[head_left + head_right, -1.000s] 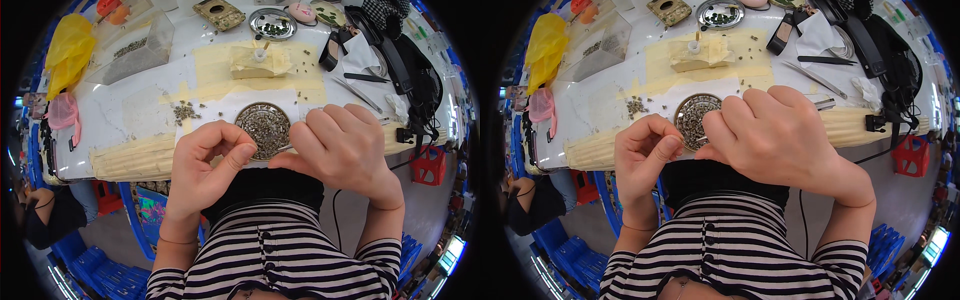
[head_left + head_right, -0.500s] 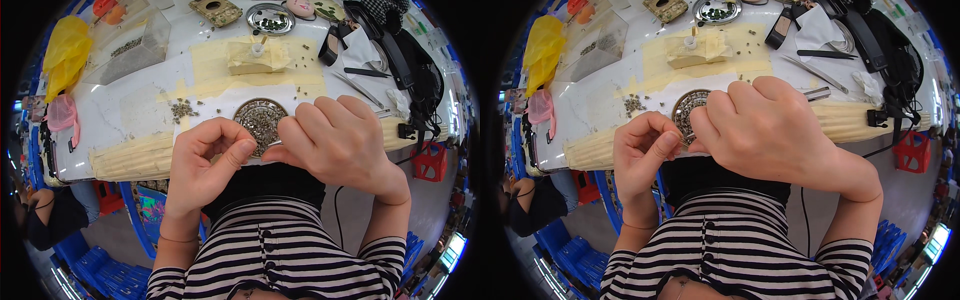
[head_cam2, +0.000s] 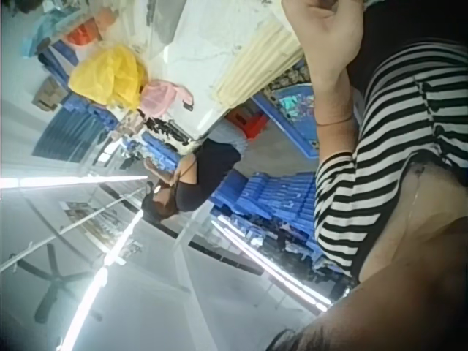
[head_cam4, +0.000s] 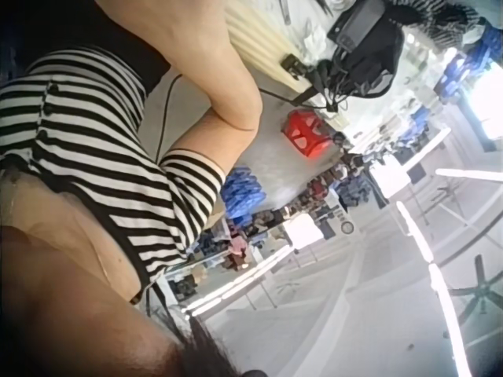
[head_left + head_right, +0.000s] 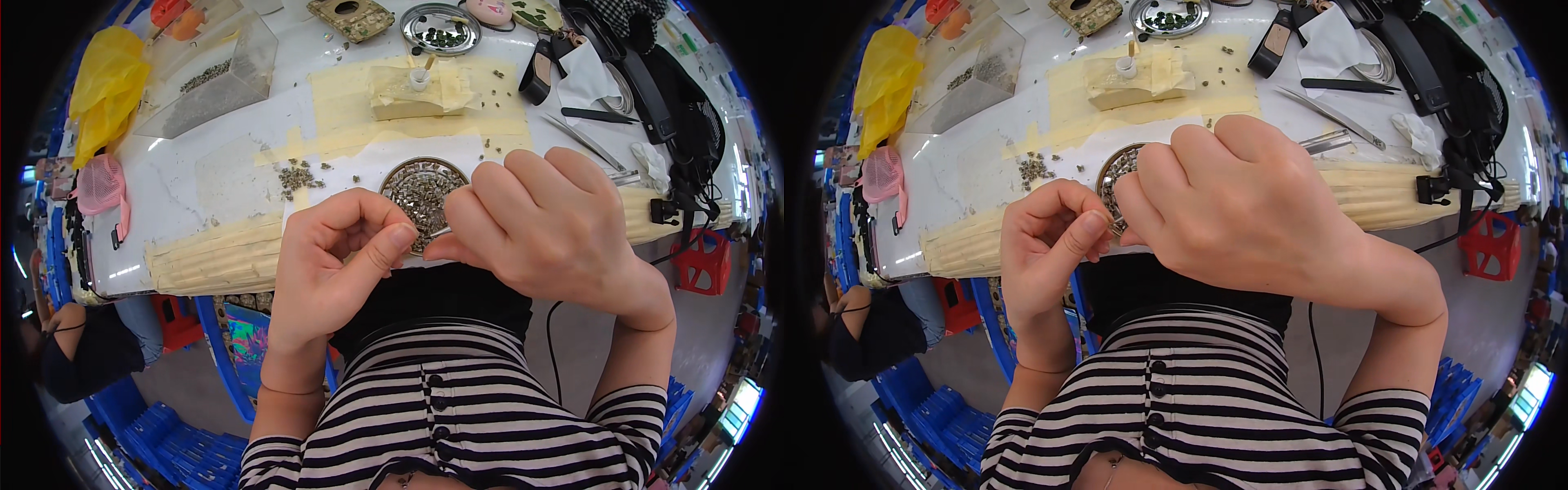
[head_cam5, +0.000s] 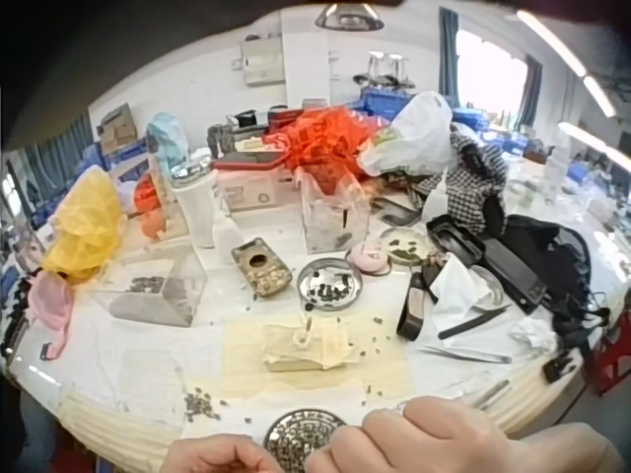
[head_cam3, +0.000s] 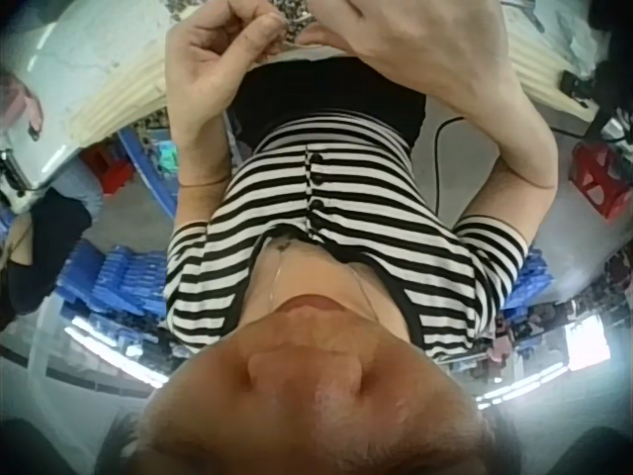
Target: Picking small metallic components from a round tray and placing them into a pattern on a template.
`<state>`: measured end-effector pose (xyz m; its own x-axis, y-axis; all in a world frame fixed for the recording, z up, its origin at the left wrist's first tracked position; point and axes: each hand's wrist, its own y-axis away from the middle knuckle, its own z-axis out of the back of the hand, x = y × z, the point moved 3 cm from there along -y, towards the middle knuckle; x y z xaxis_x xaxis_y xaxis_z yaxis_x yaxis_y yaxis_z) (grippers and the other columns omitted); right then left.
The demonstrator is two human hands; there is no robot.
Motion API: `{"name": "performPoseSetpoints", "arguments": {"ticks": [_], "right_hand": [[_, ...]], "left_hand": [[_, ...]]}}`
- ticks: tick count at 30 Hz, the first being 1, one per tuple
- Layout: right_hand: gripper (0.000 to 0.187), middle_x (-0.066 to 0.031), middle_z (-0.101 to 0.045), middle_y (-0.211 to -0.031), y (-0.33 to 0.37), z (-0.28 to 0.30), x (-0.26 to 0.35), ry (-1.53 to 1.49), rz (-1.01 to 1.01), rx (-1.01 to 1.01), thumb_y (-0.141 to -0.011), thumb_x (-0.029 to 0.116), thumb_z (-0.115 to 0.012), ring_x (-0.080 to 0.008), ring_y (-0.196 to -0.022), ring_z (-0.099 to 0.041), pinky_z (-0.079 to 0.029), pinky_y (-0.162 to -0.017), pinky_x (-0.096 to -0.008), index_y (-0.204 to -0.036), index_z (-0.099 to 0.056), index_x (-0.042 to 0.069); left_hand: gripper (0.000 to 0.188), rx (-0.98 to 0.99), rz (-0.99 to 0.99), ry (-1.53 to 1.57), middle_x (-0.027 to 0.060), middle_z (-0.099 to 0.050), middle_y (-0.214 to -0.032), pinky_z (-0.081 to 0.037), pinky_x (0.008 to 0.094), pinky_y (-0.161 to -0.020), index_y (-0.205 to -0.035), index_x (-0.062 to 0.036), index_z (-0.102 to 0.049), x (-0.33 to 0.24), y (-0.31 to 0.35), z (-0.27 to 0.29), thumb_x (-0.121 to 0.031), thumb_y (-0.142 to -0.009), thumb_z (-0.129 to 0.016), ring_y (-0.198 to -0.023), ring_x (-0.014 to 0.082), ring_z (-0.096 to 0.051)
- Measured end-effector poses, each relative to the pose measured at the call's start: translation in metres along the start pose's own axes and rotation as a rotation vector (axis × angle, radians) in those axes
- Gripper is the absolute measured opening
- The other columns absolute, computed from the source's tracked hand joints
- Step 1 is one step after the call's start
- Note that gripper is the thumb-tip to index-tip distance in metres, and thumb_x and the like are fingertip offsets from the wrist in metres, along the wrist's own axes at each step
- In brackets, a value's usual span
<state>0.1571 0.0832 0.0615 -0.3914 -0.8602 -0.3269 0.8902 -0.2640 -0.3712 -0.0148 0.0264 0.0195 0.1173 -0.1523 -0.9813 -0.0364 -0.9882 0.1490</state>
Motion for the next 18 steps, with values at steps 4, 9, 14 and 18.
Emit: {"name": "performPoseSetpoints", "arguments": {"ticks": [4, 9, 14, 18], "right_hand": [[0.035, 0.0010, -0.040, -0.067, -0.0009, 0.0013, 0.0008, 0.027, 0.021, 0.007, -0.084, 0.043, -0.061, -0.0126, -0.059, -0.043, -0.031, -0.051, -0.0272, -0.070, -0.050, 0.013], [0.035, 0.0010, -0.038, -0.066, -0.0025, 0.0009, 0.0022, 0.049, 0.009, 0.039, -0.084, 0.043, -0.061, -0.0123, -0.059, -0.043, -0.031, -0.052, -0.0268, -0.069, -0.049, 0.013], [0.034, 0.0011, -0.037, -0.065, -0.0046, 0.0004, 0.0017, 0.033, -0.029, 0.094, -0.082, 0.042, -0.062, -0.0120, -0.057, -0.043, -0.031, -0.051, -0.0267, -0.070, -0.050, 0.013], [0.034, 0.0009, -0.038, -0.065, -0.0053, 0.0006, 0.0018, 0.001, -0.072, 0.117, -0.080, 0.043, -0.064, -0.0122, -0.056, -0.043, -0.032, -0.050, -0.0268, -0.072, -0.051, 0.012]], "left_hand": [[0.009, 0.006, 0.015, 0.006, -0.0022, -0.060, -0.073, -0.041, 0.0162, -0.057, -0.088, 0.0014, -0.062, 0.0003, -0.0004, 0.0005, -0.006, -0.090, -0.065, -0.064, 0.0023, -0.052], [0.008, -0.005, -0.036, -0.040, -0.0013, -0.060, -0.075, -0.042, 0.0172, -0.059, -0.087, 0.0020, -0.061, 0.0011, 0.0008, 0.0010, -0.005, -0.090, -0.064, -0.066, 0.0032, -0.052], [0.006, -0.119, -0.166, -0.200, 0.0022, -0.061, -0.078, -0.045, 0.0211, -0.063, -0.087, 0.0023, -0.062, 0.0008, 0.0024, -0.0017, -0.002, -0.088, -0.065, -0.068, 0.0070, -0.054], [0.004, -0.171, -0.285, -0.339, 0.0053, -0.061, -0.077, -0.045, 0.0221, -0.063, -0.085, 0.0014, -0.062, 0.0011, 0.0007, -0.0022, -0.001, -0.086, -0.066, -0.066, 0.0108, -0.055]]}}
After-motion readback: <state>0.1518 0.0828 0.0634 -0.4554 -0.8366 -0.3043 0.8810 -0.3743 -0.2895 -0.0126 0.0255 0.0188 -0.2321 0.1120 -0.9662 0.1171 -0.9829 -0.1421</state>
